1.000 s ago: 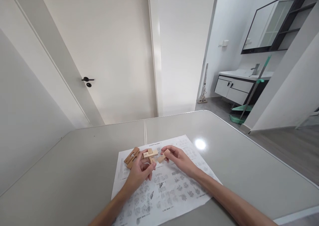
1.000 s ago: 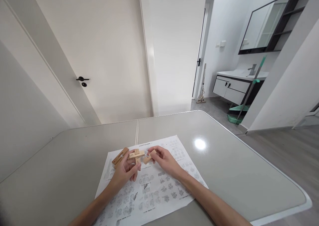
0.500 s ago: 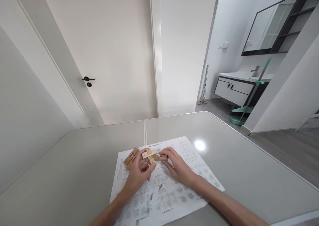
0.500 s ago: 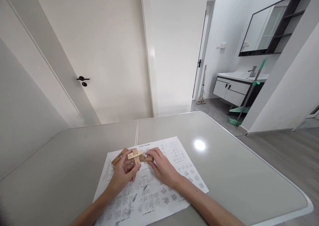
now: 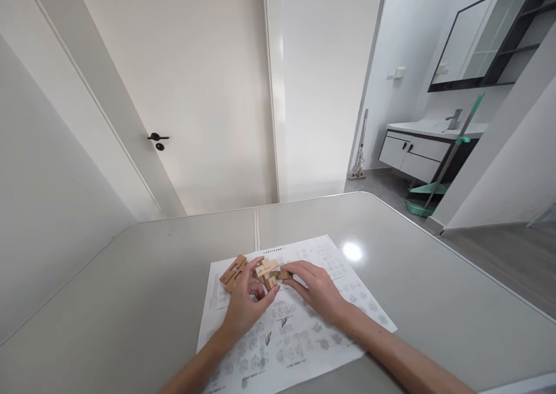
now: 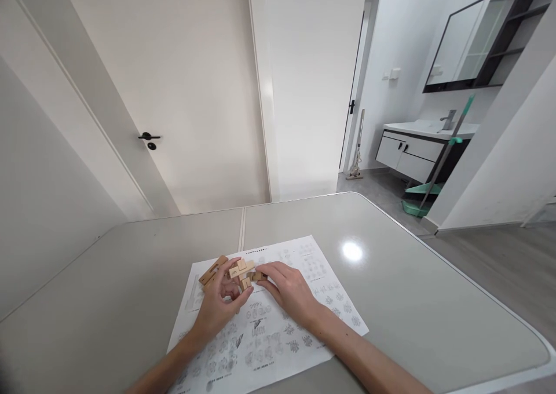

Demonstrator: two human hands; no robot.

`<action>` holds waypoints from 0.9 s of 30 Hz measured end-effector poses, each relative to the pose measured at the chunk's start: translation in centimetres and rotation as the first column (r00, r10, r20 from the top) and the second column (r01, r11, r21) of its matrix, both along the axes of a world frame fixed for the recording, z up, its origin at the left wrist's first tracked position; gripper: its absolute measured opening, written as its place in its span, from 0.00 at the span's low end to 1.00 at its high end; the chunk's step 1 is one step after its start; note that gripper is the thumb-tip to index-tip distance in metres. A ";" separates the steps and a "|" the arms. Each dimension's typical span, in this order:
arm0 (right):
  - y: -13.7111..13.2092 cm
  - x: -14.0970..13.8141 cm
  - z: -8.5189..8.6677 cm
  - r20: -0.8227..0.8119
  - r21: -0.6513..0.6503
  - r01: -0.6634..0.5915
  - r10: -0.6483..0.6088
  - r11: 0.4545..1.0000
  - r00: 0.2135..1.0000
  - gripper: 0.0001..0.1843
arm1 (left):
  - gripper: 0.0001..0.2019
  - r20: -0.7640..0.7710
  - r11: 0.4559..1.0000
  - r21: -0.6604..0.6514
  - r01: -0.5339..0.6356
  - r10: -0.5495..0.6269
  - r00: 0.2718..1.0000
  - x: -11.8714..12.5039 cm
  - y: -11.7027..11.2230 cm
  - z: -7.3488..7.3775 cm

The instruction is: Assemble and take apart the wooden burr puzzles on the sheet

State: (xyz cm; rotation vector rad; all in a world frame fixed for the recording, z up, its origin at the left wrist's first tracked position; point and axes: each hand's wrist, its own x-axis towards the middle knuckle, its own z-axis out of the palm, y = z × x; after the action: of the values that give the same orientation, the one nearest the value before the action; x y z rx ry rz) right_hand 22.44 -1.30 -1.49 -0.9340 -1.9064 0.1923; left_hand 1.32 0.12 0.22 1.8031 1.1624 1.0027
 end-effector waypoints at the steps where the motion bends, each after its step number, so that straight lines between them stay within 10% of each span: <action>1: 0.0 0.0 0.0 0.008 0.006 0.003 -0.003 1.000 1.000 0.13 | 0.31 -0.008 1.000 0.006 0.002 -0.002 1.000 0.0 0.0 0.0; 27: -0.5 -0.1 0.1 0.055 -0.050 -0.099 0.101 0.994 0.993 0.17 | 0.31 -0.072 0.997 0.012 0.078 -0.076 0.994 0.1 -0.2 0.4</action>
State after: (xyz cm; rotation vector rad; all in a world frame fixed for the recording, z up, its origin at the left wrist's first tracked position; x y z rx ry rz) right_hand 22.33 -1.76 -1.38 -0.8843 -2.0107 0.2736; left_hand 1.45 -0.11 0.64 1.8947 1.1217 0.9116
